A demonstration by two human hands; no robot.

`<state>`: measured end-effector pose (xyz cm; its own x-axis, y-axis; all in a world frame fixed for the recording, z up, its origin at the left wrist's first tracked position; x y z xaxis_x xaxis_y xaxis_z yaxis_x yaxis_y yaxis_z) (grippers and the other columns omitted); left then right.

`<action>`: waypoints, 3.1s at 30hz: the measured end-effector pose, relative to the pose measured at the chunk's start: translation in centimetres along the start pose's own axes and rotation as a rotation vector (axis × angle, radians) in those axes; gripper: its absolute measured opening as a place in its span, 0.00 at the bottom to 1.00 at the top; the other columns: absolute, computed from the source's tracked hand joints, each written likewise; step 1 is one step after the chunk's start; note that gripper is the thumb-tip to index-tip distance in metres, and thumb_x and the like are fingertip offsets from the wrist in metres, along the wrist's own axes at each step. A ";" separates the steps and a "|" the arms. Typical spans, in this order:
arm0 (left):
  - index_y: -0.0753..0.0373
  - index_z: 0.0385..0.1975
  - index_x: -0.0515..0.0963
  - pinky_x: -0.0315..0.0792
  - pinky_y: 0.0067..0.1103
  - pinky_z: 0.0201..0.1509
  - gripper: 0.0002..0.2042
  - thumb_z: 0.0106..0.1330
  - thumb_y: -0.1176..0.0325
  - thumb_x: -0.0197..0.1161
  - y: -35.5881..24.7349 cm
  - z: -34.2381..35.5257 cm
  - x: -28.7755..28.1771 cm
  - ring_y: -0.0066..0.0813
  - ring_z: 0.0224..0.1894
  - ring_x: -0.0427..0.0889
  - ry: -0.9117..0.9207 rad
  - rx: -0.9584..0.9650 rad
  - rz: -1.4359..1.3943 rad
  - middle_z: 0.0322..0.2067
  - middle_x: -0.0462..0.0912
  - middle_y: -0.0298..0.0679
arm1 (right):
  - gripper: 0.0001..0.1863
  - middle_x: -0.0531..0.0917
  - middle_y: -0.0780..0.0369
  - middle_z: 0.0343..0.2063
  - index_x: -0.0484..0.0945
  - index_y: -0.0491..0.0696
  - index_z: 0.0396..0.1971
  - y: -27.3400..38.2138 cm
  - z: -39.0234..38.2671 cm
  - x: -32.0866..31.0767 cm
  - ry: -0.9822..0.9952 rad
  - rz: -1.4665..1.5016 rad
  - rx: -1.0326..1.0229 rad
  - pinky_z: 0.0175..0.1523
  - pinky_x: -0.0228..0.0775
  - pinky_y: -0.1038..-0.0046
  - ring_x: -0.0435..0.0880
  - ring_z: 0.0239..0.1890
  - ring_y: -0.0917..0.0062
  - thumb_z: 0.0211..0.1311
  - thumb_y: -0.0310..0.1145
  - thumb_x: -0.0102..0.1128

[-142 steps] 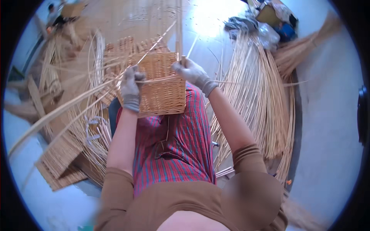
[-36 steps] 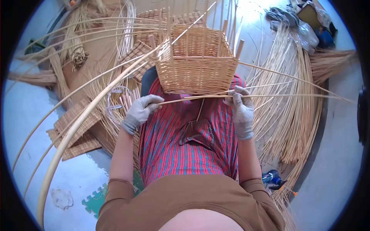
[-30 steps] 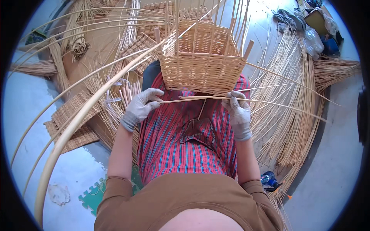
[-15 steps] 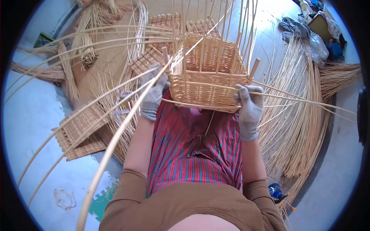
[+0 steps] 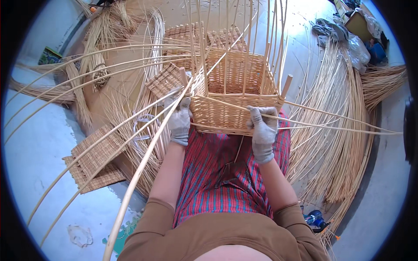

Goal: Weaving a wicker basket using long wooden strips while sitting on the floor.

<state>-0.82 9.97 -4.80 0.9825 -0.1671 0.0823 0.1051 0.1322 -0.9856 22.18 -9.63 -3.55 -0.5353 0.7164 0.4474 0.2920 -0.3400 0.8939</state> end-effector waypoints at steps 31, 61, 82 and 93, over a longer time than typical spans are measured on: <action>0.61 0.51 0.79 0.79 0.29 0.33 0.11 0.76 0.66 0.57 -7.7 -3.4 6.6 0.35 0.31 0.87 0.066 0.096 0.252 0.41 0.87 0.44 | 0.11 0.83 0.64 0.23 0.74 0.45 0.30 0.4 4.6 1.5 0.224 -0.241 0.222 0.30 0.76 0.80 0.82 0.26 0.83 0.65 0.29 0.71; 0.64 0.31 0.78 0.71 0.25 0.35 0.09 0.71 0.67 0.62 -0.8 1.6 8.0 0.21 0.27 0.74 0.321 0.003 0.246 0.22 0.79 0.34 | 0.25 0.80 0.60 0.37 0.61 0.50 0.70 6.8 2.3 10.4 0.337 -0.066 -0.670 0.60 0.74 0.64 0.80 0.41 0.72 0.77 0.37 0.50; 0.62 0.47 0.80 0.79 0.38 0.46 0.18 0.77 0.53 0.52 -3.9 -1.7 17.9 0.53 0.45 0.85 0.559 0.189 0.929 0.38 0.87 0.50 | 0.06 0.85 0.57 0.40 0.73 0.47 0.48 6.1 2.3 -4.9 -0.161 0.171 -0.150 0.52 0.82 0.64 0.86 0.44 0.67 0.78 0.30 0.50; 0.67 0.29 0.77 0.77 0.24 0.24 0.18 0.73 0.55 0.61 -1.4 -3.0 17.7 0.29 0.21 0.87 0.614 -0.229 0.330 0.22 0.82 0.41 | 0.29 0.77 0.53 0.59 0.66 0.51 0.66 11.0 9.0 5.4 0.191 -0.923 -0.676 0.66 0.71 0.65 0.77 0.61 0.58 0.66 0.20 0.56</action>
<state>15.97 3.90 -2.39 0.6872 -0.6803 -0.2550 -0.2820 0.0736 -0.9566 29.67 -4.03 8.46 -0.4519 0.7779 -0.4367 -0.7237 -0.0334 0.6894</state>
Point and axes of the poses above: each hand's wrist, its own z-axis towards the middle knuckle, its own x-axis out of the palm, y = z × x, the point moved 9 cm from there along z, towards the middle knuckle
